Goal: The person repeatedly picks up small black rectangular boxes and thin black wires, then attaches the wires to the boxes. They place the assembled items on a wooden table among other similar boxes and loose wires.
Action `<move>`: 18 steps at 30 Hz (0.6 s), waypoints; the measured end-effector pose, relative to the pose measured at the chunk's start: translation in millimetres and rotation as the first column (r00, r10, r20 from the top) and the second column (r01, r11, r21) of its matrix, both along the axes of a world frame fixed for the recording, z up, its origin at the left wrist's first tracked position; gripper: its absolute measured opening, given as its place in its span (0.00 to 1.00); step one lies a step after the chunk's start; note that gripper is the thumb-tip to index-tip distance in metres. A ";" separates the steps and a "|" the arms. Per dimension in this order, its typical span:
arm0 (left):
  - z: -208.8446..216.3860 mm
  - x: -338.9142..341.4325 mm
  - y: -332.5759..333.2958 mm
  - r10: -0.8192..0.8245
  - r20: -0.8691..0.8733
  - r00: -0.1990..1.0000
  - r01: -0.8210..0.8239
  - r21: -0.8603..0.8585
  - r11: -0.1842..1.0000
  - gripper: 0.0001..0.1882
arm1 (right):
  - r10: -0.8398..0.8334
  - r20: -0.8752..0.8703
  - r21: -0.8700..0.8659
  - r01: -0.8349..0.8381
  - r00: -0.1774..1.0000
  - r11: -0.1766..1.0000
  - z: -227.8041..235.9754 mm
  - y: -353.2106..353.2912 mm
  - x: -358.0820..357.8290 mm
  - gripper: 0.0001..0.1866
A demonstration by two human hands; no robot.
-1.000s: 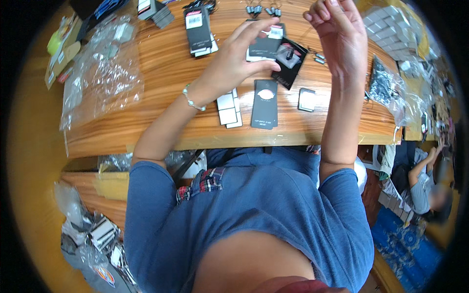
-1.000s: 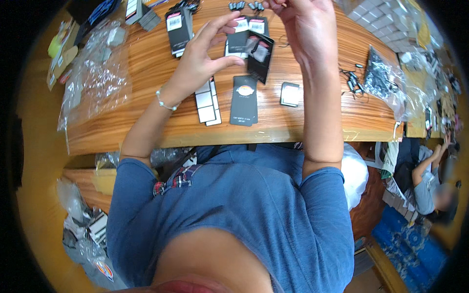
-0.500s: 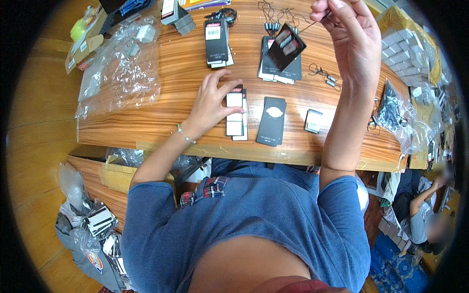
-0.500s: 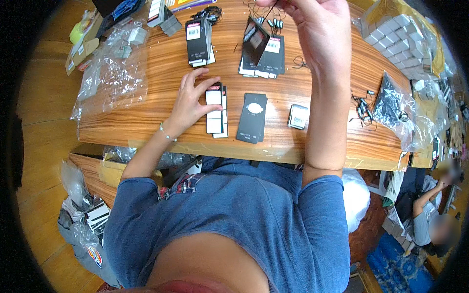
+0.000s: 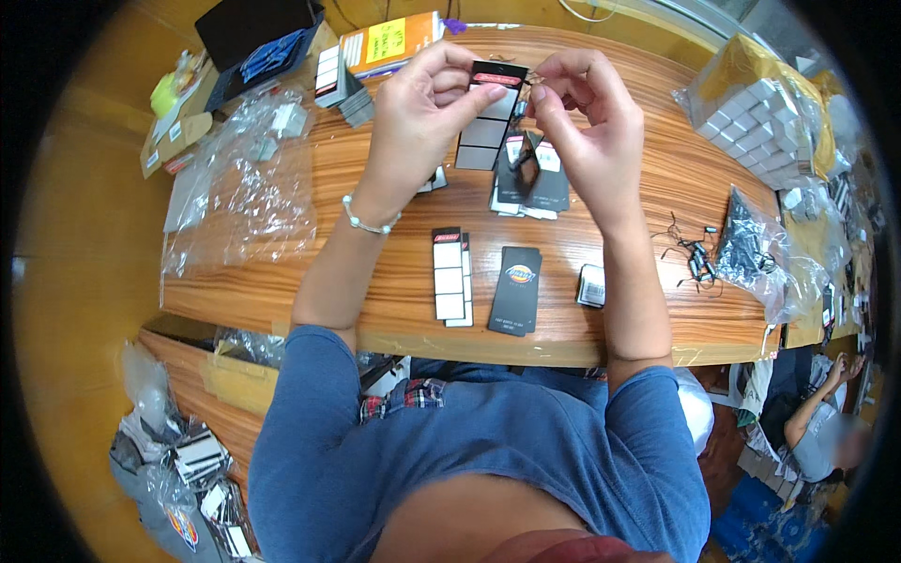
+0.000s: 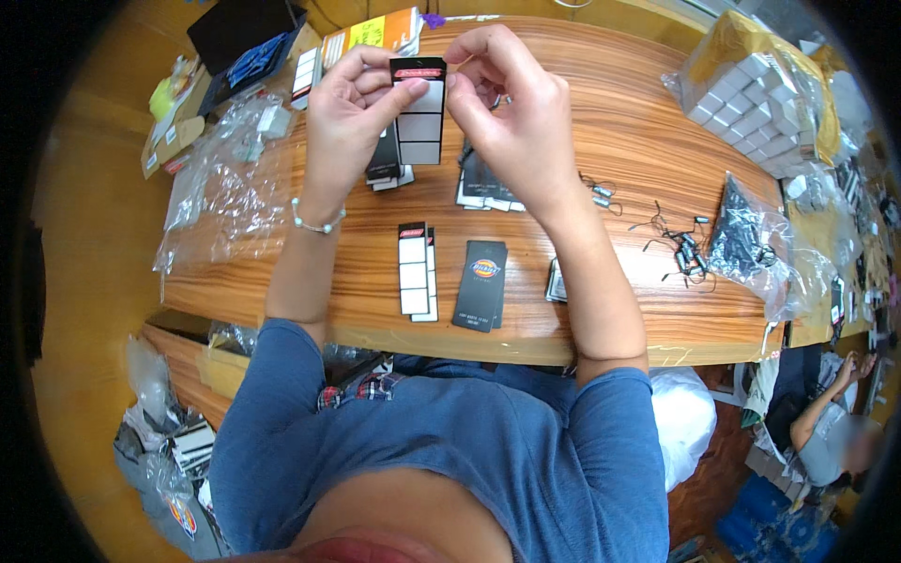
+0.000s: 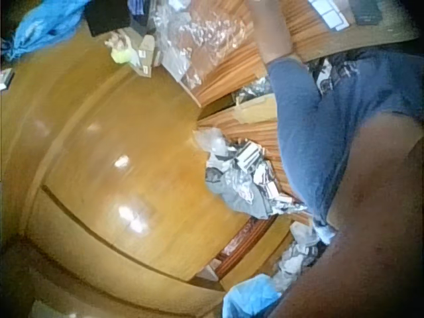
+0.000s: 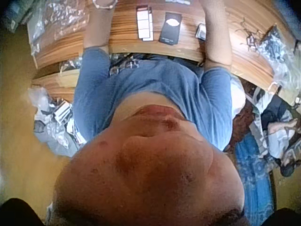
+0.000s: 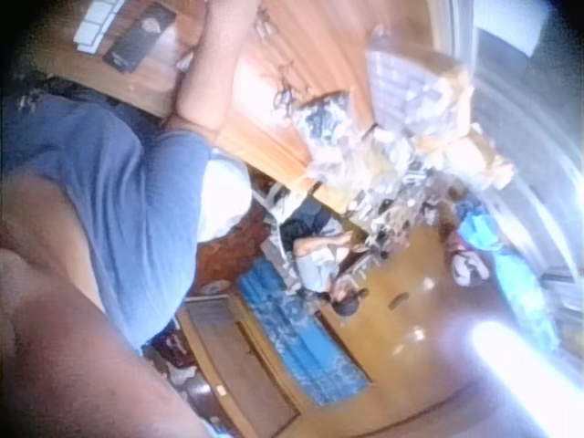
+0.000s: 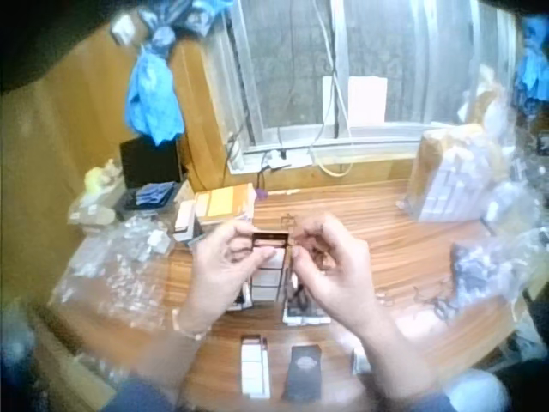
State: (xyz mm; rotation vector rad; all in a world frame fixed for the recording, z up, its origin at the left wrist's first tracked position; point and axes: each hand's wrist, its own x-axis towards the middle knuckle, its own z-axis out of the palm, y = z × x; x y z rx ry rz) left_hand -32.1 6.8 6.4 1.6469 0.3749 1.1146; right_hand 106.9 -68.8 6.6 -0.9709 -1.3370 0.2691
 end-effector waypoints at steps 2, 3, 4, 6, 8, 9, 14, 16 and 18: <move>4.1 7.3 -4.8 0.029 -0.033 0.999 -0.028 0.025 0.999 0.08 | -0.085 0.064 0.039 0.083 0.994 0.996 -0.1 3.3 3.9 0.07; 3.5 10.2 -6.9 0.043 -0.052 0.998 -0.041 0.033 0.999 0.08 | -0.105 0.091 0.024 0.103 0.990 0.994 -0.5 3.3 5.5 0.07; 1.4 13.2 -7.6 0.060 -0.046 0.997 -0.060 0.022 0.998 0.07 | -0.121 0.117 0.008 0.121 0.986 0.993 -0.9 4.1 7.0 0.07; -2.1 16.7 -7.0 0.039 -0.034 0.999 -0.037 0.056 0.998 0.06 | -0.188 0.159 0.048 0.182 0.969 0.982 -1.8 5.0 7.0 0.07; -2.9 16.0 -4.3 0.024 -0.035 0.999 -0.021 0.090 0.996 0.06 | -0.187 0.136 0.050 0.182 0.973 0.982 -4.6 6.9 5.9 0.07; -3.2 15.0 -4.3 0.025 -0.053 0.998 -0.021 0.085 0.996 0.06 | -0.157 0.093 0.031 0.155 0.983 0.987 -6.9 7.6 5.4 0.07; -6.4 6.0 -1.8 0.025 -0.166 0.986 -0.002 0.134 0.991 0.08 | -0.213 0.224 -0.013 0.221 0.951 0.975 -8.7 4.2 -1.5 0.05; -2.6 2.7 -4.1 0.088 -0.235 0.968 -0.032 0.231 0.972 0.08 | -0.266 0.307 -0.019 0.285 0.914 0.958 -8.6 3.1 -5.5 0.05; 0.2 1.0 -4.8 0.140 -0.265 0.954 -0.048 0.327 0.944 0.08 | -0.238 0.247 -0.052 0.258 0.939 0.965 -8.9 3.9 -6.8 0.05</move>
